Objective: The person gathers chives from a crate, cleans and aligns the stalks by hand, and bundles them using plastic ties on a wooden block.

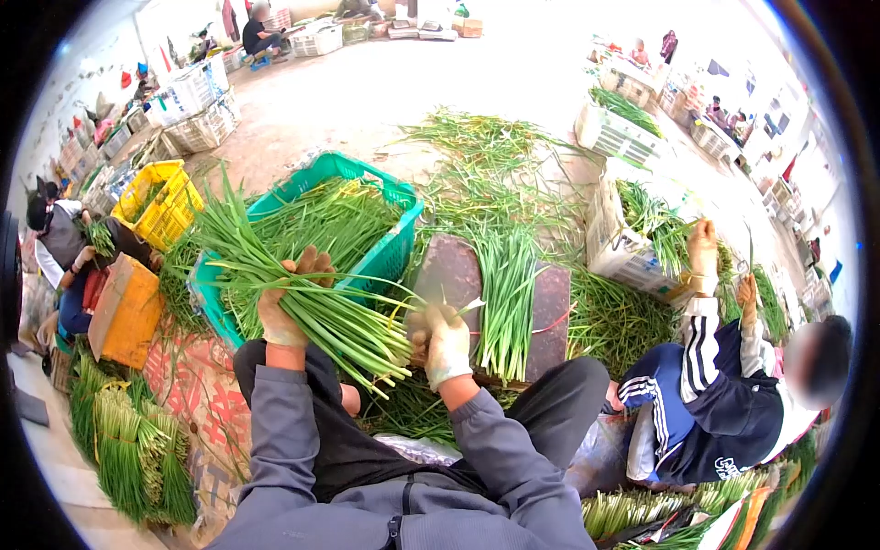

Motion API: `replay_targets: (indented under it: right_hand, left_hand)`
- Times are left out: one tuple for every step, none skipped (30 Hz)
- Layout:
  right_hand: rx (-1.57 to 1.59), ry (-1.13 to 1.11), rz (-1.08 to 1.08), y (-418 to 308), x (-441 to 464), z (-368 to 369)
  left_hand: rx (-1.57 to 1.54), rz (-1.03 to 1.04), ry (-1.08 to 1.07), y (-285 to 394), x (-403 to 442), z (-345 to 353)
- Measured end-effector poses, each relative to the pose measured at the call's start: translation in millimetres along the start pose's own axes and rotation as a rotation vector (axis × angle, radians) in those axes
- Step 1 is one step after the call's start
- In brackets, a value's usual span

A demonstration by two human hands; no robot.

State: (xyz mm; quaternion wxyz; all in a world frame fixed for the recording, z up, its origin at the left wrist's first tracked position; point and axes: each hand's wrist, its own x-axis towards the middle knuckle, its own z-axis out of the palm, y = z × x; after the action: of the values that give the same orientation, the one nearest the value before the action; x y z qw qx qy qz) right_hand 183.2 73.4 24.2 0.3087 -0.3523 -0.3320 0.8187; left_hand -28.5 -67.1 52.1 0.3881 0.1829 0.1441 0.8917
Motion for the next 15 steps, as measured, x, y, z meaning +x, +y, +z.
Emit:
replay_targets:
  right_hand:
    - [0.011,0.014,0.008,0.8,-0.4,-0.2]
    - [0.012,0.011,0.008,1.5,-0.8,0.2]
    - [0.020,0.014,-0.009,1.6,-1.5,0.8]
    - [0.028,0.017,-0.028,1.3,-2.1,1.2]
    - [0.031,0.016,-0.031,1.1,-2.7,1.7]
    - [0.021,0.010,-0.034,1.6,-3.6,2.3]
    - [0.010,0.004,-0.036,2.3,-4.7,3.0]
    - [-0.002,-0.003,-0.038,2.3,-5.8,3.6]
    - [-0.012,-0.048,-0.031,-1.7,-12.5,5.9]
    - [-0.012,-0.051,-0.032,-0.1,-14.0,5.5]
    - [-0.072,-0.069,-0.058,1.5,-15.2,5.8]
    - [-0.131,-0.092,-0.087,2.9,-15.5,7.0]
    - [-0.130,-0.088,-0.097,5.5,-16.1,7.6]
    - [-0.140,-0.096,-0.102,7.6,-17.1,7.9]
    - [-0.161,-0.109,-0.118,10.2,-17.4,7.7]
  left_hand:
    - [-0.004,0.003,0.015,-1.0,-0.3,0.0]
    - [-0.007,0.006,0.030,-1.3,-0.7,0.4]
    - [-0.003,0.007,0.028,-1.4,-1.3,0.6]
    - [-0.006,0.015,0.055,-2.0,-1.6,1.1]
    - [-0.009,0.023,0.082,-2.6,-1.4,1.8]
    - [-0.008,0.022,0.077,-3.3,-1.2,2.9]
    - [-0.021,0.026,0.109,-3.6,-1.2,3.9]
    - [-0.034,0.032,0.142,-3.5,-1.4,4.7]
    - [-0.034,0.034,0.139,-3.1,-2.0,2.5]
    - [-0.002,0.023,0.166,-2.7,-2.4,-2.4]
    - [0.031,0.016,0.191,-1.7,-2.3,-5.6]
    - [0.034,0.025,0.185,-0.6,-2.2,-5.6]
    - [0.009,0.011,0.185,-0.2,-2.3,-5.8]
    - [-0.014,-0.002,0.186,0.5,-2.7,-6.1]
    - [0.024,0.016,0.242,-0.2,-3.2,0.0]
